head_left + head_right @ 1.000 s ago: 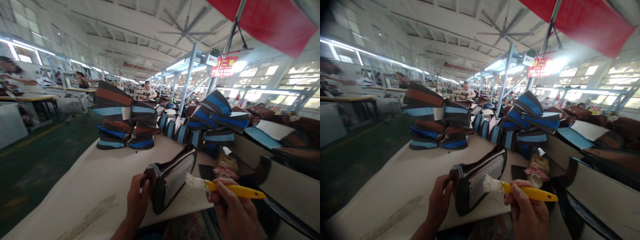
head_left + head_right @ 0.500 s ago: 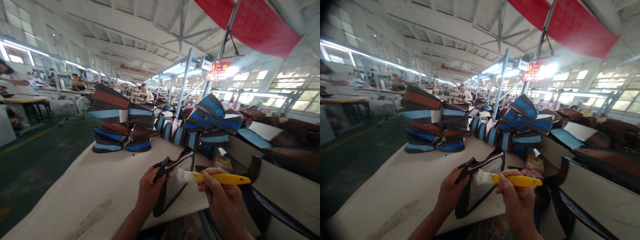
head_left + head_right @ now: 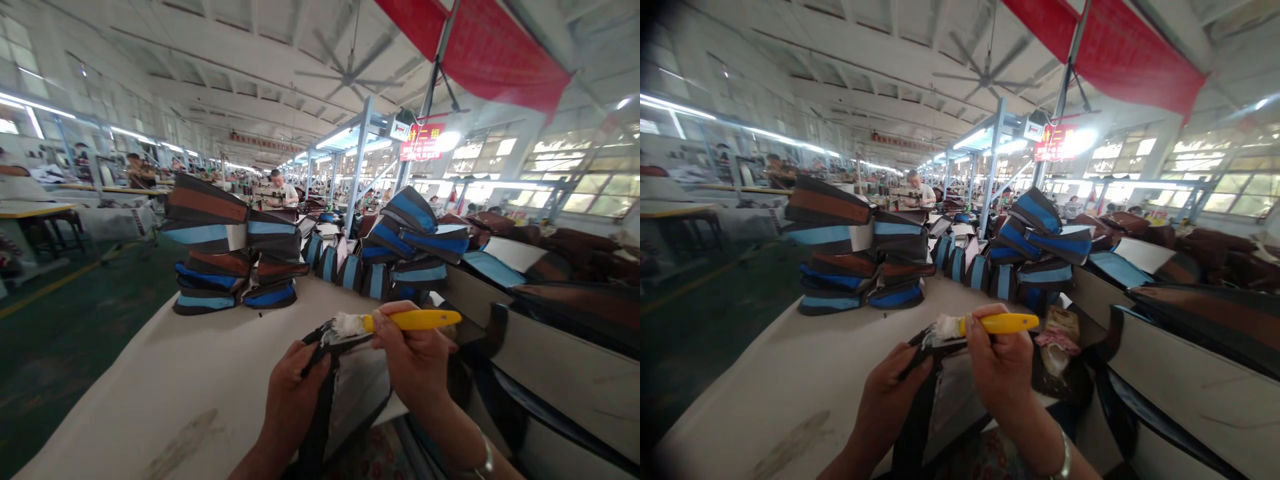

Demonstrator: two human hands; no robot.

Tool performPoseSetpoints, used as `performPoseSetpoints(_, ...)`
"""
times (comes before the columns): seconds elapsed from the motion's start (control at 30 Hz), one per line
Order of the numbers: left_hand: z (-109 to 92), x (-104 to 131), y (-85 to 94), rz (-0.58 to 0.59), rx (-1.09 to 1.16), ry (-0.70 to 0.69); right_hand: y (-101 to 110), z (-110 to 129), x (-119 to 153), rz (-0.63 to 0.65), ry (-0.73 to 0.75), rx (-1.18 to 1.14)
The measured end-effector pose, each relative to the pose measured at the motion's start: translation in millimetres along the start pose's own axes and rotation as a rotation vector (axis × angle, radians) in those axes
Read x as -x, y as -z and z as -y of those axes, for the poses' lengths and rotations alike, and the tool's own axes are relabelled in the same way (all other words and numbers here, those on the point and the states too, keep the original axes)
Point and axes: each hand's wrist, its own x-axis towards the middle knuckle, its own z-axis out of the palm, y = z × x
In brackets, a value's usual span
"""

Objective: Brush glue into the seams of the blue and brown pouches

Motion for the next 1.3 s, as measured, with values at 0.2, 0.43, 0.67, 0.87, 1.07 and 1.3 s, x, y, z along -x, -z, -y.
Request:
performPoseSetpoints(0.2,2.9,-1.5,-0.8,-0.010,0.002,0.018,-4.8,3.5,3.9,0.063,0.193,0.155)
performPoseSetpoints(0.43,18.4,-15.7,18.0,0.068,-0.044,-0.055,1.9,-5.3,-0.7,0.098,0.213,0.154)
performPoseSetpoints(0.67,92.7,-106.1,80.0,0.040,-0.466,0.070,75.5,-41.7,-6.7,-0.334,-0.177,-0.130)
performPoseSetpoints(0.87,130.9,-89.9,62.8,-0.249,-0.538,0.292,139.6,-111.0,21.7,-0.340,-0.317,0.083)
performPoseSetpoints(1.07,102.9,7.6,-29.8,-0.280,-0.467,-0.021,172.8,-186.0,35.9,-0.217,-0.339,0.386)
performPoseSetpoints(1.3,74.4,27.5,-121.3,-0.216,-0.498,-0.362,165.8,-268.2,39.6,-0.087,-0.228,0.604)
